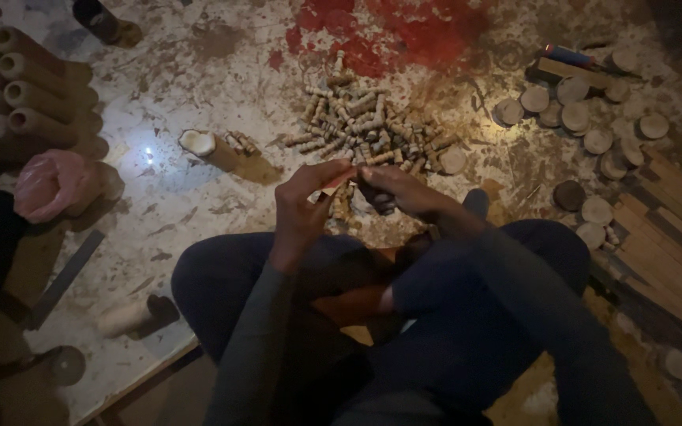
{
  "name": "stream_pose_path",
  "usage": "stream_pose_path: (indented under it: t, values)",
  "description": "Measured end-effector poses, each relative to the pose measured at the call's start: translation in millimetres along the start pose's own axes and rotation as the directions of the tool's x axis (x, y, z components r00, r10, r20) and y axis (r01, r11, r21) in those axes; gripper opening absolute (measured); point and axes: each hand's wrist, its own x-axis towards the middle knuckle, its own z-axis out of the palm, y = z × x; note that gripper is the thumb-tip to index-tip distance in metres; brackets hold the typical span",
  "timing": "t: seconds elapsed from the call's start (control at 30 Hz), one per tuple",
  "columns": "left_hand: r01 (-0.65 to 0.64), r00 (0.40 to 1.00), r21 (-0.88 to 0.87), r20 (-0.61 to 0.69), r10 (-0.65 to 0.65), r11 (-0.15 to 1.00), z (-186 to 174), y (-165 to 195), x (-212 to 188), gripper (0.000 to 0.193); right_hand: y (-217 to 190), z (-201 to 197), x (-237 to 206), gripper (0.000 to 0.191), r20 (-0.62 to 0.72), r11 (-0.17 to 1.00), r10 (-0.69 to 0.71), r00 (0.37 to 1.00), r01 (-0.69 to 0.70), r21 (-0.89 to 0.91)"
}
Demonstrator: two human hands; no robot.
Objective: The person sits on the floor and repeatedly picks up small cylindrical wooden pieces, aligns them, and presses them together to form short stacked assemblies. They place the finished assemblies into a growing pile on the floor.
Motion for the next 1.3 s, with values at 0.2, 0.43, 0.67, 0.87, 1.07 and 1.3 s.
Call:
stream_pose_path:
  t: [0.2,0.43,0.67,0.87,1.07,1.3]
  values:
    - [0.24,0.969,-0.122,-0.032,-0.246,0.963,11.2,-0.2,1.0,0.028,-17.9,13.6,-14.3,0.033,-0.064,0.439,-0.589,0.805,0.253,-0.862]
    - [0.321,0.947,-0.115,0.056,-0.316,0.94,4.7,1.1,3.2,0.03,-13.5,14.1,-11.1,0.039,-0.1,0.923,-0.121,0.988,0.074,-0.378]
    - [0.144,0.989,-0.087,-0.028,-0.147,0.986,6.2,-2.2,1.2,0.034,-18.4,17.3,-12.2,0.044,-0.138,0.857,-0.278,0.951,0.181,-0.483]
    - [0.244,0.969,-0.14,0.008,-0.245,0.96,13.9,2.9,1.9,0.029,-18.4,17.0,-15.6,0.04,-0.137,0.53,-0.388,0.911,0.099,-0.842]
    - [0.163,0.987,-0.113,0.019,-0.162,0.98,3.7,1.9,2.2,0.036,-16.1,13.9,-8.8,0.049,-0.011,0.991,-0.025,1.0,0.023,-0.132]
    - [0.125,0.992,-0.083,0.036,-0.123,0.989,7.4,-1.2,2.6,0.027,-5.7,12.5,-7.4,0.05,-0.167,0.908,-0.195,0.967,0.114,-0.403]
